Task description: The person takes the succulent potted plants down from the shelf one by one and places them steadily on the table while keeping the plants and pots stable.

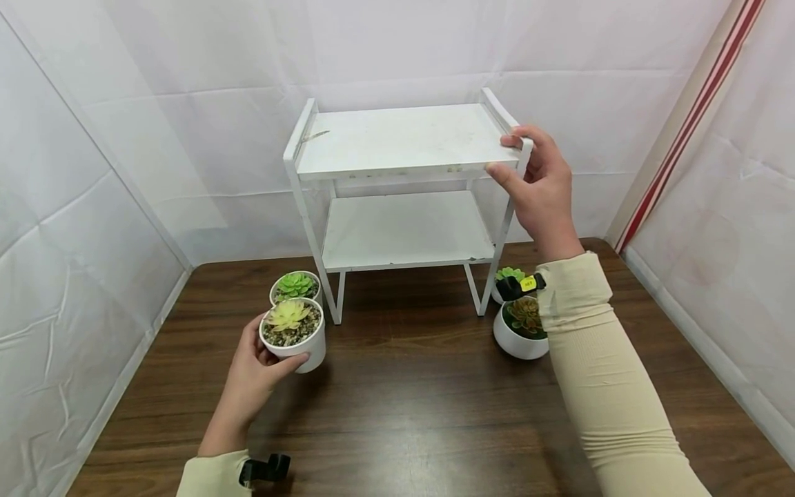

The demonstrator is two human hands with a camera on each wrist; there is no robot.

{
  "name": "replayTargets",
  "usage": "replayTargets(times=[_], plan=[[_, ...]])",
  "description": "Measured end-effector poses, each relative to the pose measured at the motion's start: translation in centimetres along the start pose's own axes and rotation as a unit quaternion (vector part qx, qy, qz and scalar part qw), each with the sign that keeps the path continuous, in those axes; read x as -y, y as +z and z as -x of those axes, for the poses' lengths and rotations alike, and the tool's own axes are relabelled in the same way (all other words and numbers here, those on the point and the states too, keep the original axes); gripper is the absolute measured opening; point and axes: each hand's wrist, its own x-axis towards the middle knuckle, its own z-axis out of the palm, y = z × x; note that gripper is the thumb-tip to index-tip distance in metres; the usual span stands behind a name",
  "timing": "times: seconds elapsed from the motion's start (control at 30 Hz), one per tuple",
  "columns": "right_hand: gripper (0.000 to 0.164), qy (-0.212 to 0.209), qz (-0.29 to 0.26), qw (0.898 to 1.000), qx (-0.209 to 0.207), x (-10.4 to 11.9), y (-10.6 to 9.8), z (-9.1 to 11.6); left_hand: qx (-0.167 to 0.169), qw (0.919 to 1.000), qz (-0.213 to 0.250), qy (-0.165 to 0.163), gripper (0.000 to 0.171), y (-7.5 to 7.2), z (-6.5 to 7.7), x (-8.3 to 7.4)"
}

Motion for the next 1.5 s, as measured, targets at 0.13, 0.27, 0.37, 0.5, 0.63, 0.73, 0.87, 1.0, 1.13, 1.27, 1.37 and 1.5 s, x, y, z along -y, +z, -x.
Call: replayTargets(times=[0.13,0.27,0.37,0.5,0.63,0.73,0.87,1.0,1.13,1.27,1.37,1.5], plan=[[0.045,0.003,0.005,1.000,-0.002,0.1,0.0,0.0,0.000,0.9998,0.004,-0.017,0.096,-0.2,-0.1,0.5],[0.046,0.004,0.004,1.000,0.001,0.2,0.0,0.2,0.003,0.9992,0.001,-0.040,0.099,-0.4,-0.2,1.0],[0.046,0.002,0.001,1.000,0.002,0.4,0.0,0.1,0.005,0.9989,-0.001,-0.047,0.098,-0.4,-0.2,1.3],[0.045,-0.002,-0.006,1.000,0.001,0.5,0.0,-0.1,0.004,0.9989,0.007,-0.046,0.096,-0.3,-0.4,1.8],[0.045,-0.001,-0.019,1.000,0.001,0.4,-0.1,0.0,-0.001,0.9988,0.010,-0.048,0.096,-0.2,-0.3,2.2],[0.045,-0.001,-0.024,1.000,0.001,0.2,-0.2,0.1,-0.003,0.9988,0.010,-0.048,0.096,-0.3,-0.2,2.5],[0.046,-0.001,-0.024,1.000,-0.001,0.1,-0.1,0.1,-0.005,0.9988,0.009,-0.047,0.095,-0.5,-0.1,2.9],[0.046,0.004,-0.023,1.000,-0.004,0.2,-0.3,0.1,-0.002,0.9990,0.013,-0.042,0.095,-0.5,-0.3,3.2],[0.046,0.005,-0.025,1.000,-0.009,0.4,-0.8,0.1,0.002,0.9988,0.019,-0.045,0.096,-0.3,-0.4,3.6],[0.046,0.008,-0.029,0.999,-0.014,0.5,-1.2,0.3,0.004,0.9982,0.033,-0.049,0.096,0.0,-0.4,4.1],[0.046,0.013,-0.030,0.999,-0.011,0.3,-1.3,0.7,0.007,0.9979,0.040,-0.051,0.097,-0.1,-0.2,4.4],[0.045,0.016,-0.020,1.000,-0.009,0.1,-1.2,1.2,0.008,0.9978,0.038,-0.054,0.099,-0.4,0.2,4.8]])
